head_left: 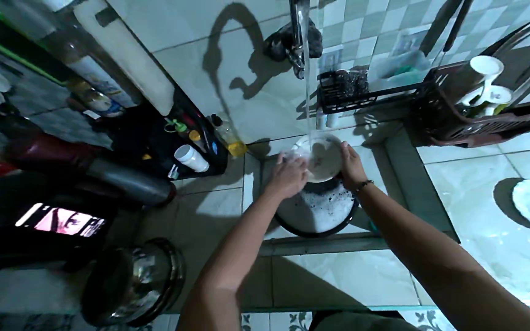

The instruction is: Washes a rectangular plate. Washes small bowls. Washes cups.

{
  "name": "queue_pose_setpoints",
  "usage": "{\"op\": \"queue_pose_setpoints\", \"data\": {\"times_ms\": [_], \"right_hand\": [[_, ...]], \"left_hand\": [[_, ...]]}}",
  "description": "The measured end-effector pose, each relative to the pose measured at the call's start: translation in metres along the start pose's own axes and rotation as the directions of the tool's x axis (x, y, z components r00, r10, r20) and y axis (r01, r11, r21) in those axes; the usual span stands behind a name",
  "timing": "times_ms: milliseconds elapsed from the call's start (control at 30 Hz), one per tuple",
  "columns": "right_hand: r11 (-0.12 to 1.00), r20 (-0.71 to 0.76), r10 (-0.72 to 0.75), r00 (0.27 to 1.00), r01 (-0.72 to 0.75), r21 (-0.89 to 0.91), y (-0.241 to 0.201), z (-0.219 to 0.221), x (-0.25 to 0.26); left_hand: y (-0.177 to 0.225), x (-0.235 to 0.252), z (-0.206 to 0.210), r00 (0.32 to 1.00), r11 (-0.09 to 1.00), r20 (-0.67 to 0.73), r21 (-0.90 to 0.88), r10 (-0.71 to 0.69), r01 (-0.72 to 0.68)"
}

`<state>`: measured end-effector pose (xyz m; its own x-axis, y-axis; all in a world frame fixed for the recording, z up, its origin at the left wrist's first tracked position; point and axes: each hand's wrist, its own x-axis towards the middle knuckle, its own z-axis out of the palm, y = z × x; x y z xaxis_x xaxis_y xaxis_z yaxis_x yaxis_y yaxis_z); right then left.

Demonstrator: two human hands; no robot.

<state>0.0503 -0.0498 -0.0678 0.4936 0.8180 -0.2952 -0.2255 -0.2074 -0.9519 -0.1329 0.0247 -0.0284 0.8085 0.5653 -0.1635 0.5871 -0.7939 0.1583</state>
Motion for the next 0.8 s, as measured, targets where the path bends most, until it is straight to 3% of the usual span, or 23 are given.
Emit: {"op": "queue_pose_setpoints", "data": {"times_ms": [67,133,233,300,367,467,567,700,800], "right_hand": [[1.000,0.036,0.022,0.999,-0.021,-0.021,0.003,0.008,-0.008],[0.999,0.040,0.017,0.999,-0.015,-0.042,0.003,0.019,-0.010],[0.997,0.056,-0.031,0.998,0.035,-0.066,0.000,0.020,-0.007],[0.997,0.010,-0.055,0.998,0.055,-0.045,0.004,0.012,-0.001],[1.000,-0.024,0.001,1.000,-0.001,0.009,0.004,0.001,0.001],[0.999,-0.045,0.038,0.998,-0.037,0.036,0.008,-0.002,0.001],[1.000,0.018,0.022,1.000,-0.022,-0.004,0.009,0.011,-0.003],[0.998,0.035,0.019,0.999,-0.017,-0.064,0.005,0.013,0.004],[0.985,-0.008,0.159,0.987,-0.158,0.073,-0.008,0.003,0.018]], "left_hand": [[-0.005,0.016,0.005,0.992,0.990,0.008,0.061,-0.128,0.127],[0.008,0.029,0.011,0.982,0.980,-0.016,-0.079,-0.186,0.184],[0.036,0.027,0.011,0.999,0.924,-0.004,-0.380,-0.044,0.039],[0.042,0.014,0.006,0.994,0.927,0.017,-0.364,0.107,-0.093],[0.029,0.005,0.005,0.980,0.953,-0.007,-0.231,0.199,-0.196],[-0.002,0.012,0.008,0.999,1.000,0.032,-0.007,0.007,-0.007],[0.004,0.035,0.011,0.984,0.984,0.011,-0.015,-0.179,0.179],[0.034,0.035,0.009,0.997,0.938,0.071,-0.346,0.003,0.022],[0.042,0.022,-0.006,0.990,0.968,0.069,-0.230,0.120,-0.102]]}}
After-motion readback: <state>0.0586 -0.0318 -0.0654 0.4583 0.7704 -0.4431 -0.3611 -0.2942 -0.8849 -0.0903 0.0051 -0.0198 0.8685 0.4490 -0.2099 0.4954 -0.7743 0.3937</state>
